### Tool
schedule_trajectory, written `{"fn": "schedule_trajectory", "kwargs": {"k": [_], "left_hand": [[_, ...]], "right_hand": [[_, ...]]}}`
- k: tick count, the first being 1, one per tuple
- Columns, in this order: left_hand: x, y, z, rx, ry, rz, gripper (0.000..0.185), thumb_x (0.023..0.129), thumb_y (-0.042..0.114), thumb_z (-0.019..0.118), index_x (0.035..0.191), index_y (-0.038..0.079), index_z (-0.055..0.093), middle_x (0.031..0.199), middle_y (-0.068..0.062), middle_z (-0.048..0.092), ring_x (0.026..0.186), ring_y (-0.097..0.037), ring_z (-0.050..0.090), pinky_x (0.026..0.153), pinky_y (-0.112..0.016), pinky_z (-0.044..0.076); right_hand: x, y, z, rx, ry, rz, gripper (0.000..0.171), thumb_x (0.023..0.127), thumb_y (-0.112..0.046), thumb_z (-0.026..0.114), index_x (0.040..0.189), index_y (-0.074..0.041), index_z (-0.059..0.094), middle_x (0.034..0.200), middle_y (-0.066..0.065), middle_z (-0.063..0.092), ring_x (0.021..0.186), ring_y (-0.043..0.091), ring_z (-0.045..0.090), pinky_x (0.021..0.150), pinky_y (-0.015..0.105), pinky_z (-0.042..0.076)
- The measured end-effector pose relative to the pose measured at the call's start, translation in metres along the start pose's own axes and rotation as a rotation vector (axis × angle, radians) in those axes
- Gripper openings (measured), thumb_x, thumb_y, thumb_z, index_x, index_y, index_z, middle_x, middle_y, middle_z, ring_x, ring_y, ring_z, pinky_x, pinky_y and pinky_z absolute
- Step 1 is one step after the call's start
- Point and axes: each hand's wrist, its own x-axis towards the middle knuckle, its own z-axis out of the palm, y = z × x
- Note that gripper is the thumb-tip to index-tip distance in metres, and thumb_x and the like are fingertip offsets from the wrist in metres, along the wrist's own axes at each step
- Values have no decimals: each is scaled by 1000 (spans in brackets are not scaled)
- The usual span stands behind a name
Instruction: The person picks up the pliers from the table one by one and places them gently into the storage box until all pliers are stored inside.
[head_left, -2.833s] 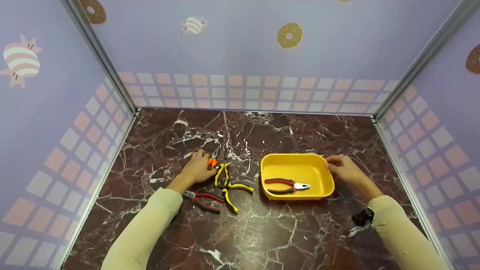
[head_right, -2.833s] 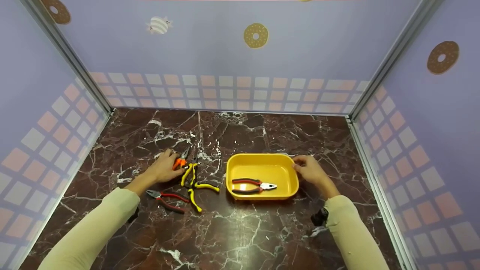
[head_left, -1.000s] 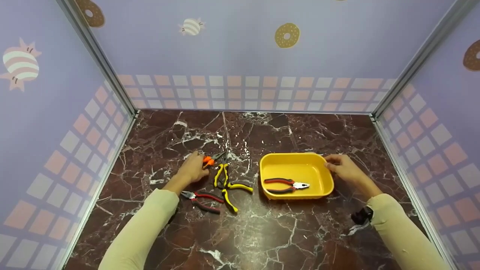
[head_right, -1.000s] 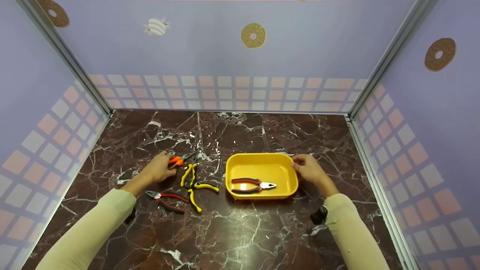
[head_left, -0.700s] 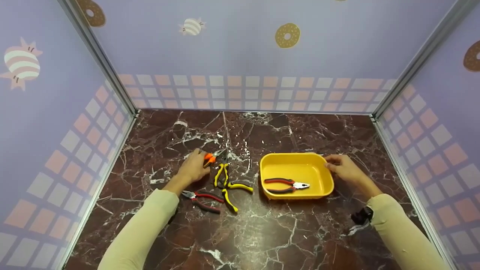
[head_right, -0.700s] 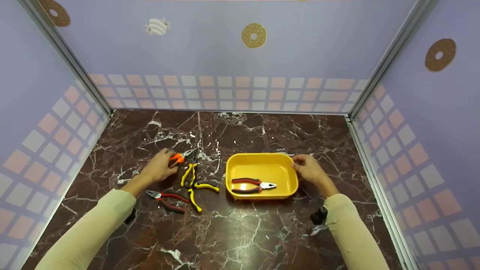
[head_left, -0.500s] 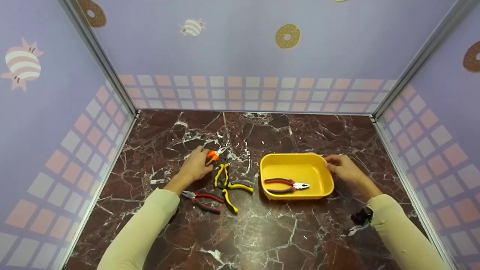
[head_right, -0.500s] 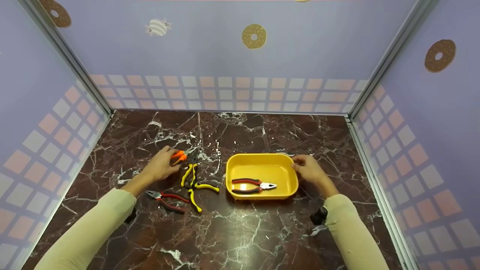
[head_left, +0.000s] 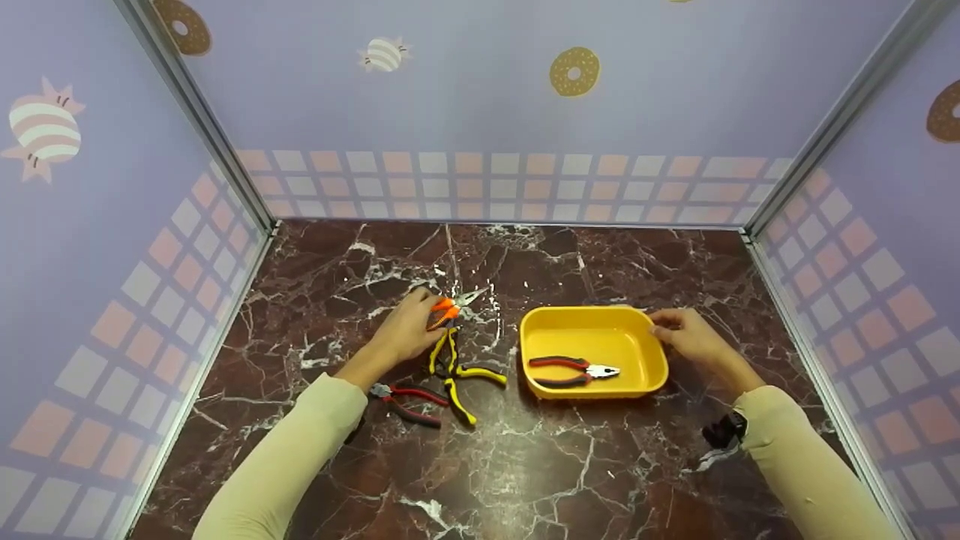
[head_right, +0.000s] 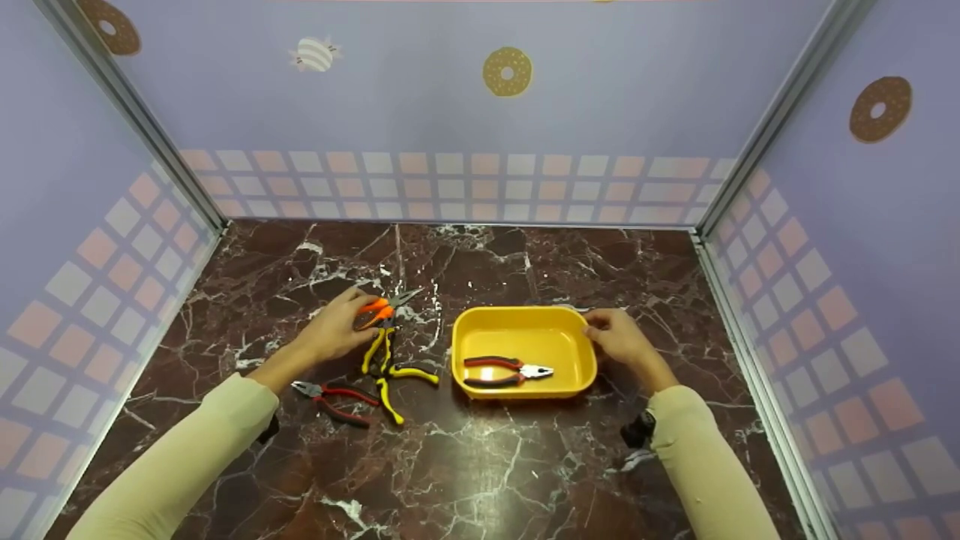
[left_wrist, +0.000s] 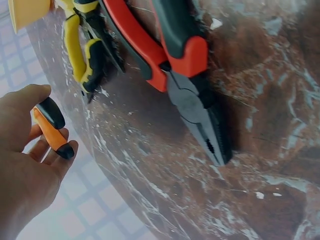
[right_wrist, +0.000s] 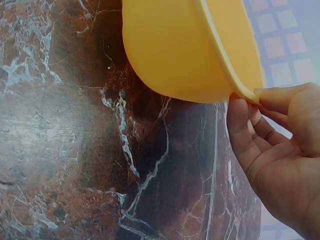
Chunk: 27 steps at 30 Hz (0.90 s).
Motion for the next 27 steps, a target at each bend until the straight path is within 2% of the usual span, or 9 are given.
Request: {"fn": "schedule_trajectory", "kwargs": {"k": [6, 15, 21, 27], "left_hand": [[5, 13, -4, -1, -33, 27, 54, 98, 27, 78, 145, 6, 62, 120, -10, 55, 100, -25, 57, 85, -46, 52], [15, 29, -8, -9, -43, 77, 53, 100, 31, 76, 146, 11, 61, 123, -8, 55, 106, -25, 58, 92, -46, 53], [24, 44, -6, 2, -25, 135, 51, 98, 30, 78, 143, 10, 64, 124, -8, 56, 110, -25, 59, 97, -43, 53], [31, 59, -5, -16, -43, 169, 52, 97, 28, 79, 143, 10, 63, 125, -7, 57, 113, -25, 59, 99, -42, 53]], "right_hand": [[-1, 0, 0, 3, 7, 6, 32, 107, -2, 56, 134, 14, 63, 118, 33, 68, 88, 27, 71, 71, 34, 63], [0, -2, 0, 20, -5, 10, 33, 108, -3, 55, 136, 14, 61, 120, 34, 66, 89, 28, 72, 71, 35, 64], [-1, -5, 0, 13, -5, -5, 33, 108, -2, 56, 136, 14, 61, 118, 34, 66, 87, 28, 70, 68, 34, 63], [0, -2, 0, 26, -2, 0, 32, 107, -1, 55, 135, 16, 61, 116, 35, 67, 85, 29, 70, 67, 34, 63]]}}
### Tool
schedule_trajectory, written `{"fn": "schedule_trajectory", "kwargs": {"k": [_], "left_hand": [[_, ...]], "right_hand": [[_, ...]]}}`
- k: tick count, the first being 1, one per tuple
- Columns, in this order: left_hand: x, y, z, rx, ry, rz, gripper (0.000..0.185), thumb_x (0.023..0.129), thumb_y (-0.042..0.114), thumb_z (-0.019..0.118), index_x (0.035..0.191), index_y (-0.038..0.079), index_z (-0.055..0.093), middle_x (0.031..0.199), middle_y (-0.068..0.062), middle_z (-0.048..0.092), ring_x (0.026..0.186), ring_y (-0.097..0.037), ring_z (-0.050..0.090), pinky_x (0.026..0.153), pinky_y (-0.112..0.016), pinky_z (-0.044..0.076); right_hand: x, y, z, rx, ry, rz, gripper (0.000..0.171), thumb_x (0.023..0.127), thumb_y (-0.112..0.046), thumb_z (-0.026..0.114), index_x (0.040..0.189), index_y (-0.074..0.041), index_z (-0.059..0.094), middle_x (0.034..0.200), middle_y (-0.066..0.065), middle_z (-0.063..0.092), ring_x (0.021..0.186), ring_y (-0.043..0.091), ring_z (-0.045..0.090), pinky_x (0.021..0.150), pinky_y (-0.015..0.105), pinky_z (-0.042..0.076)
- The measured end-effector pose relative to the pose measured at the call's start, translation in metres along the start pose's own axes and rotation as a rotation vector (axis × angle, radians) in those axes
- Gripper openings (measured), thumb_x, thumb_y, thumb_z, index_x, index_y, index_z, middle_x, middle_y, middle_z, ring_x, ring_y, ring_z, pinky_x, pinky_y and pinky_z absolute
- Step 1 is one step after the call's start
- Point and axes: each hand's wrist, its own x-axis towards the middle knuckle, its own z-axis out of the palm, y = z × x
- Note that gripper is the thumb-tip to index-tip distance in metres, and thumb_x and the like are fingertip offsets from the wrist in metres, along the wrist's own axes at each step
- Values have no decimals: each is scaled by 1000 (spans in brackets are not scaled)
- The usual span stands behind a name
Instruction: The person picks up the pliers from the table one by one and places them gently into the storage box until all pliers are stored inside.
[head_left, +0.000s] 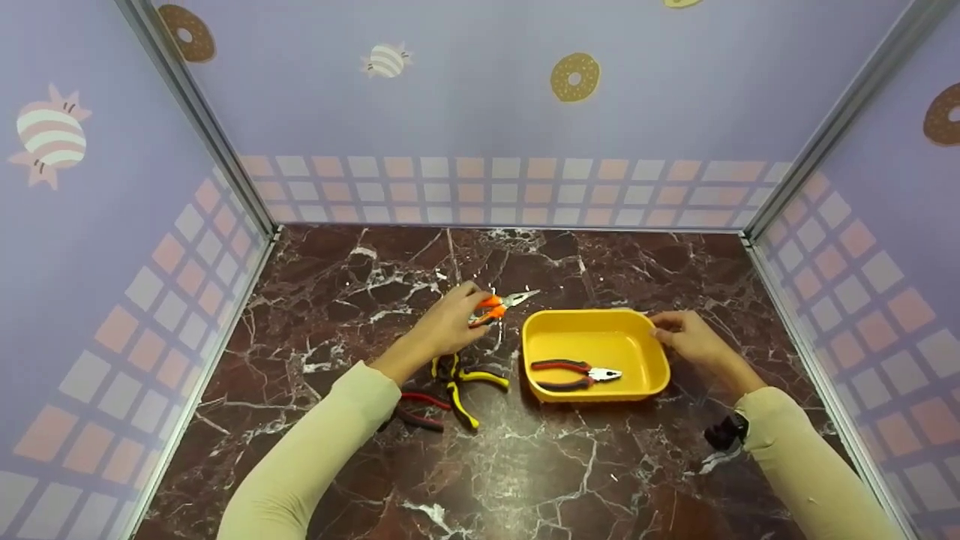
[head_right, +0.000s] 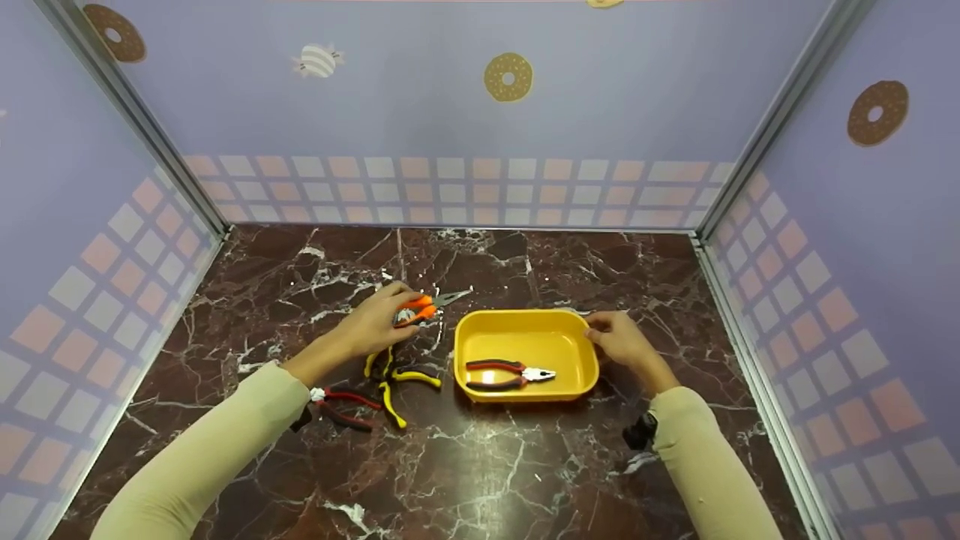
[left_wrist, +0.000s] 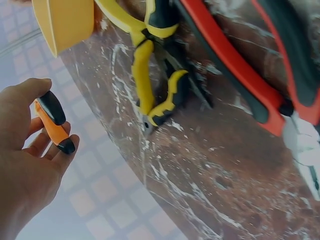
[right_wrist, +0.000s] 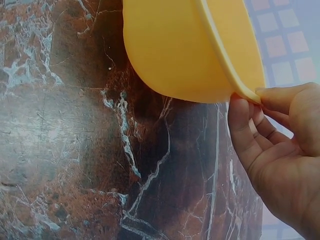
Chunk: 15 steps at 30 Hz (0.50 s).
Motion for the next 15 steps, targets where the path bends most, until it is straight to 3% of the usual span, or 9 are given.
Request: {"fn": "schedule_trajectory", "kwargs": {"k": [10, 15], "left_hand": [[13, 18, 3, -8, -1, 61, 55, 98, 30, 78, 146, 8, 62, 125, -7, 57, 113, -24, 59, 98, -42, 53], [18, 24, 7, -20, -6, 61, 56, 97, 30, 79, 146, 8, 62, 128, -6, 57, 116, -23, 59, 100, -40, 53]], "right_hand": [[-2, -2, 3, 30, -10, 3, 35, 108, -1, 55, 137, 17, 58, 119, 35, 66, 89, 28, 72, 70, 36, 64], [-2, -2, 2, 48, -8, 15, 34, 108, -1, 54, 136, 16, 60, 120, 35, 65, 90, 27, 70, 72, 34, 63]]}}
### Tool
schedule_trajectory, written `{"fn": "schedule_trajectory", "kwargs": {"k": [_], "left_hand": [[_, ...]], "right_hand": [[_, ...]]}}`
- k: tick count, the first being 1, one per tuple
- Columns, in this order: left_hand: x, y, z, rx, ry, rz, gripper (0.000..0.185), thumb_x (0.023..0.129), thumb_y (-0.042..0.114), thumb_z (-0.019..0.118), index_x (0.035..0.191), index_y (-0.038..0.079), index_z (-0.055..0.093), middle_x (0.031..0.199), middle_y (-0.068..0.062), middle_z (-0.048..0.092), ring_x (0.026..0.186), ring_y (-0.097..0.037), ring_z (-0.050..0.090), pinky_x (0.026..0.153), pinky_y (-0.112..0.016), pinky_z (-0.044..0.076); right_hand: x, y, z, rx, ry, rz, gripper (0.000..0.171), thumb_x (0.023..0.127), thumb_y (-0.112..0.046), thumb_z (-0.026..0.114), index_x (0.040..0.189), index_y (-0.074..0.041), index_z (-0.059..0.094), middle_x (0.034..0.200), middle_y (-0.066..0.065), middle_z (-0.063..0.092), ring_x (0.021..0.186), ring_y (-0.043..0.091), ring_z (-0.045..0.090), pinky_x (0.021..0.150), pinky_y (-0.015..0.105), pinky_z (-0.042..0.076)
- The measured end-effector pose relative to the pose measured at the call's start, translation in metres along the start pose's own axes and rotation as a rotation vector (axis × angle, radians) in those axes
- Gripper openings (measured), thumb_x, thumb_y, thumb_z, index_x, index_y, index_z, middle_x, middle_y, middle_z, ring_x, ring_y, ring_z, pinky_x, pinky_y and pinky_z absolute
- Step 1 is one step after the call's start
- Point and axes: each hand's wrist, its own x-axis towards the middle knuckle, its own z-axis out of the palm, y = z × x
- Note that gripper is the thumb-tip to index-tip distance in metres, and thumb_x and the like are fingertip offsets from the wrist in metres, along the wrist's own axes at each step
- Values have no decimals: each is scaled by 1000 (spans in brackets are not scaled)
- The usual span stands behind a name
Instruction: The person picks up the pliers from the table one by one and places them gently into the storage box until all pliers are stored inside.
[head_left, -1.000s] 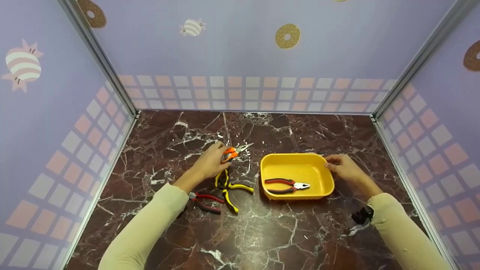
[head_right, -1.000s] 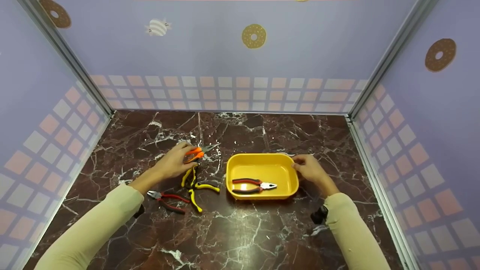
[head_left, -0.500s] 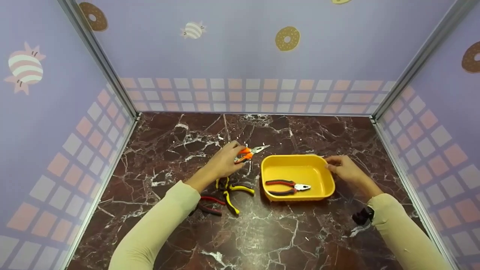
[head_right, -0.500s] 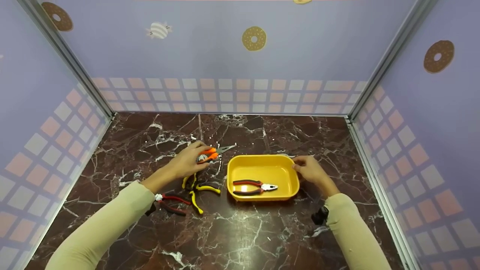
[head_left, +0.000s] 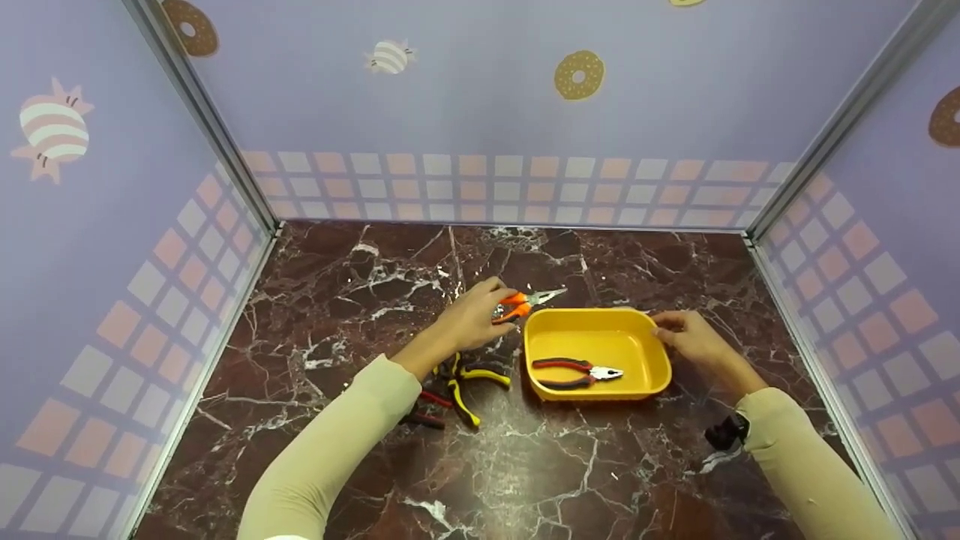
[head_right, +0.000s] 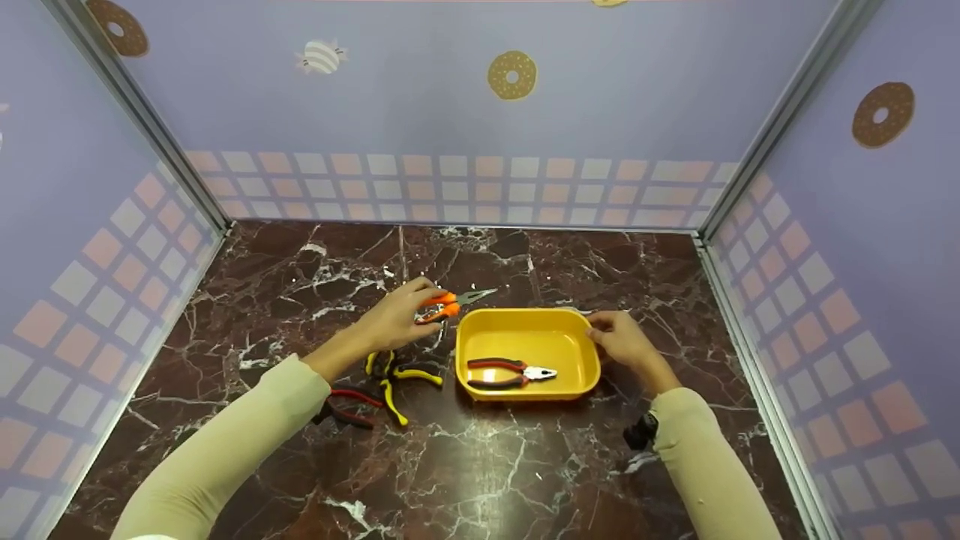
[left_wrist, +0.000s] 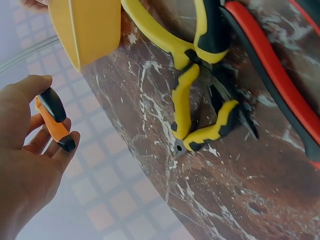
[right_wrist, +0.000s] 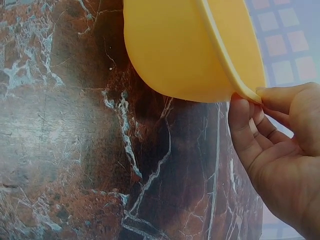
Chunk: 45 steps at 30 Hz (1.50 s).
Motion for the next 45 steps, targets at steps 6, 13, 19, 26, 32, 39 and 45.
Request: {"fn": "schedule_trajectory", "kwargs": {"k": [6, 13, 19, 26, 32, 39, 45], "left_hand": [[6, 6, 4, -14, 1, 22, 55, 97, 30, 79, 145, 9, 63, 128, -5, 58, 113, -21, 60, 99, -39, 53], [11, 15, 6, -42, -3, 33, 54, 97, 27, 79, 145, 9, 63, 128, -5, 58, 112, -22, 59, 97, -40, 53], [22, 23, 9, -36, -7, 64, 56, 97, 29, 79, 146, 9, 62, 131, -6, 59, 109, -21, 59, 96, -38, 52], [30, 33, 13, -50, -40, 76, 57, 100, 31, 76, 149, 8, 59, 133, -4, 57, 110, -19, 57, 93, -36, 52], [35, 39, 17, -64, -36, 91, 55, 99, 31, 77, 148, 10, 61, 134, -3, 57, 117, -18, 58, 100, -34, 51], [37, 41, 24, -82, -24, 133, 54, 98, 28, 78, 145, 8, 62, 132, -5, 58, 119, -19, 59, 103, -33, 50], [39, 46, 31, -82, -29, 111, 55, 97, 29, 79, 146, 8, 62, 131, -4, 58, 119, -20, 59, 102, -32, 51]], "right_hand": [[0, 2, 0, -70, 6, -34, 33, 107, -2, 56, 134, 17, 60, 111, 33, 66, 81, 25, 68, 64, 32, 61], [0, 3, 1, -81, -2, -42, 35, 108, -4, 56, 137, 16, 59, 117, 36, 66, 85, 30, 71, 64, 34, 63], [-1, 3, -3, -91, 6, -28, 33, 109, -3, 55, 137, 14, 61, 121, 35, 66, 91, 32, 71, 69, 35, 63], [-1, 3, -3, -47, -7, -22, 33, 109, -2, 55, 136, 14, 61, 122, 36, 65, 93, 30, 71, 73, 35, 63], [-1, 3, -2, -42, -8, -32, 34, 108, -3, 55, 136, 15, 60, 118, 35, 66, 90, 28, 70, 71, 37, 63], [1, 5, -3, -73, -5, -55, 35, 108, -2, 55, 137, 17, 58, 112, 34, 67, 83, 28, 69, 65, 36, 62], [3, 6, -2, -80, -8, -53, 34, 109, -3, 55, 137, 15, 60, 118, 35, 66, 88, 28, 70, 67, 33, 62]]}}
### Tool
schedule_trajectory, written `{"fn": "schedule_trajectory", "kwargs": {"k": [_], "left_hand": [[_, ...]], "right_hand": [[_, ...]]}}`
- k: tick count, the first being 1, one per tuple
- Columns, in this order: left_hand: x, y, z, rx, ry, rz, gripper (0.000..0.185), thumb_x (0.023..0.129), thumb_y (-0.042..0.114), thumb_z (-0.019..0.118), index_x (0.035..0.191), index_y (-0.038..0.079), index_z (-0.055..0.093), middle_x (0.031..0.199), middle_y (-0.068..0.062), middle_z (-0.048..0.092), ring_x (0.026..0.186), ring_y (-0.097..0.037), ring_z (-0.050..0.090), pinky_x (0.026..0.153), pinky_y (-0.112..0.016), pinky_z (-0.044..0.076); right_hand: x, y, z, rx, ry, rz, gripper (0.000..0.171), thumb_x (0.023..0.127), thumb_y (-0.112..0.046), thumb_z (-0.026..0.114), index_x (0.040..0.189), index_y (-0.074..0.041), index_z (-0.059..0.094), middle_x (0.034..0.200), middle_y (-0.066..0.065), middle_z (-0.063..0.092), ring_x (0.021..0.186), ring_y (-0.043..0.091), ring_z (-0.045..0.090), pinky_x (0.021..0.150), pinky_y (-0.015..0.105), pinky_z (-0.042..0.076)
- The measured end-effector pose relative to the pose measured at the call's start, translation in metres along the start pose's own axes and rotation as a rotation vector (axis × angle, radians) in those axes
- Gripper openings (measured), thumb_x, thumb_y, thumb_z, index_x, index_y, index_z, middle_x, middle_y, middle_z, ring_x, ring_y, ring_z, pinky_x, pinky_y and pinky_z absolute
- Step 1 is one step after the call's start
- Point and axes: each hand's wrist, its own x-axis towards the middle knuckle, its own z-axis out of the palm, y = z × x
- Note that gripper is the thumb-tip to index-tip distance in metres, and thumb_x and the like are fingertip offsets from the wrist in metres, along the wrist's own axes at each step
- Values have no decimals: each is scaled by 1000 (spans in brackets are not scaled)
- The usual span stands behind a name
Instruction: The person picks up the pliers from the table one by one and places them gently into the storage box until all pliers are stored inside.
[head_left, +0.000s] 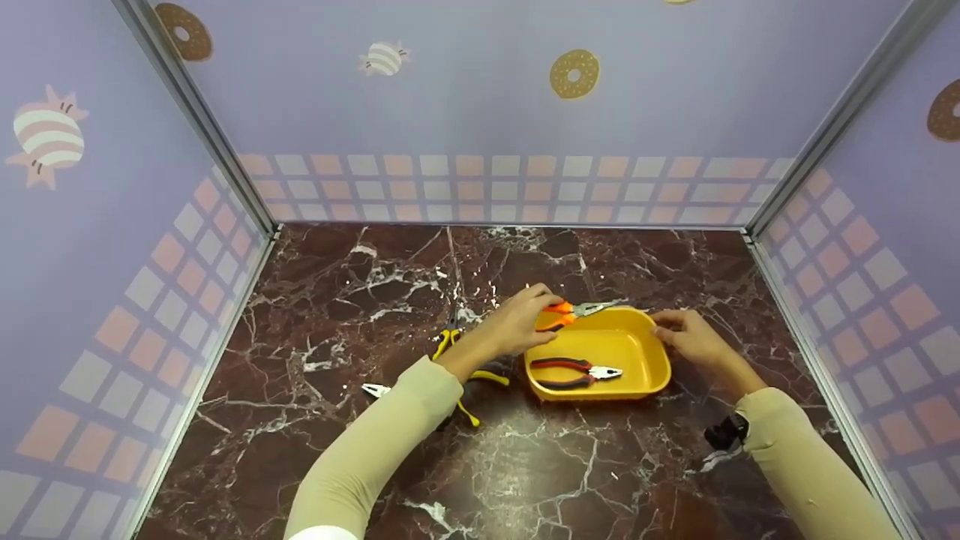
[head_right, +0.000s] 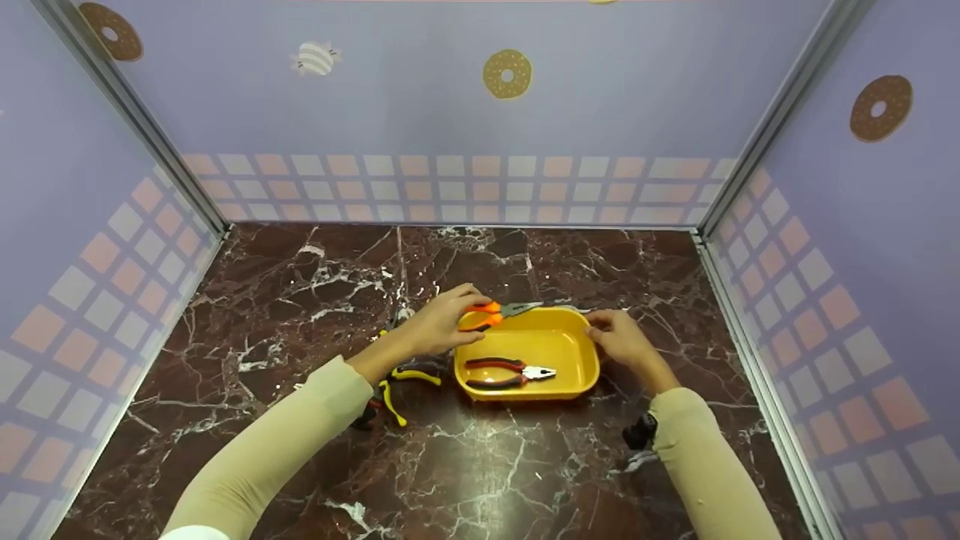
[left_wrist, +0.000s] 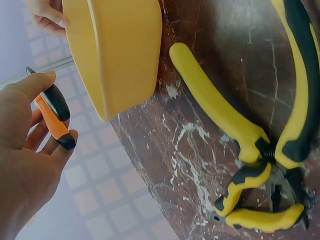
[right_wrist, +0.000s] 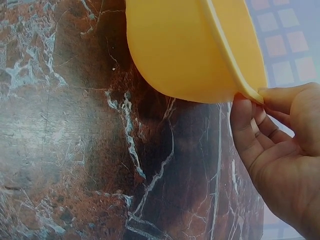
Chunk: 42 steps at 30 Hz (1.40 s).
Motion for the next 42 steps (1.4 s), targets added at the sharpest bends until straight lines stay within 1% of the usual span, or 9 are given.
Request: {"fn": "schedule_trajectory", "kwargs": {"k": [7, 10, 15, 22, 25, 29, 34, 37, 42], "left_hand": [[3, 5, 5, -2, -21, -14, 56, 96, 30, 81, 145, 10, 62, 135, -3, 57, 126, -19, 57, 110, -32, 48], [5, 5, 8, -2, -35, -19, 57, 96, 30, 81, 145, 10, 62, 135, -4, 57, 126, -20, 57, 110, -32, 48], [9, 5, 13, 0, -37, 2, 57, 95, 30, 82, 144, 8, 62, 134, -6, 58, 125, -21, 58, 111, -33, 47], [7, 4, 23, -15, -25, -8, 58, 94, 29, 83, 144, 8, 62, 131, -6, 58, 123, -21, 58, 111, -32, 47], [7, 4, 27, -28, -23, -14, 58, 93, 28, 83, 144, 8, 62, 131, -6, 59, 124, -21, 59, 112, -32, 46], [12, 4, 30, -39, -32, -17, 58, 93, 25, 84, 145, 8, 62, 132, -5, 58, 125, -22, 58, 113, -33, 46], [16, 2, 32, -21, -54, -36, 59, 94, 26, 83, 146, 9, 62, 132, -6, 57, 125, -22, 57, 113, -33, 45], [17, 1, 34, -9, -60, -42, 58, 93, 25, 83, 145, 8, 62, 132, -7, 57, 125, -22, 57, 113, -34, 45], [17, 2, 39, 18, -81, -45, 57, 95, 27, 82, 145, 8, 62, 133, -7, 56, 126, -23, 57, 113, -35, 45]], "right_hand": [[1, -1, 3, 52, 18, 27, 32, 109, -3, 54, 136, 13, 62, 121, 34, 65, 90, 27, 69, 69, 31, 61], [2, -1, 4, 64, 26, 43, 31, 109, -2, 54, 135, 12, 64, 119, 33, 66, 90, 27, 69, 70, 31, 61], [2, -1, 3, 95, 15, 59, 33, 109, -2, 52, 137, 12, 62, 120, 34, 65, 90, 27, 69, 72, 34, 62], [-1, -2, 5, 19, 12, -16, 32, 108, -3, 55, 134, 14, 63, 115, 34, 67, 84, 22, 68, 66, 29, 59], [-2, -2, 6, 52, 3, 3, 32, 108, -3, 54, 134, 14, 63, 117, 34, 66, 86, 23, 67, 67, 30, 59], [-1, -3, 5, 55, 17, 3, 32, 108, -2, 54, 134, 14, 63, 118, 35, 66, 86, 24, 68, 67, 30, 60], [0, -5, 3, 23, 29, -5, 33, 108, -2, 55, 135, 15, 62, 117, 34, 67, 85, 22, 69, 68, 29, 60], [0, -4, 2, 15, 29, 0, 33, 108, -2, 55, 135, 14, 62, 119, 33, 67, 88, 23, 68, 70, 28, 60], [-2, -3, 2, 66, 17, 20, 32, 108, -2, 53, 135, 14, 62, 121, 35, 65, 91, 26, 68, 72, 30, 60]]}}
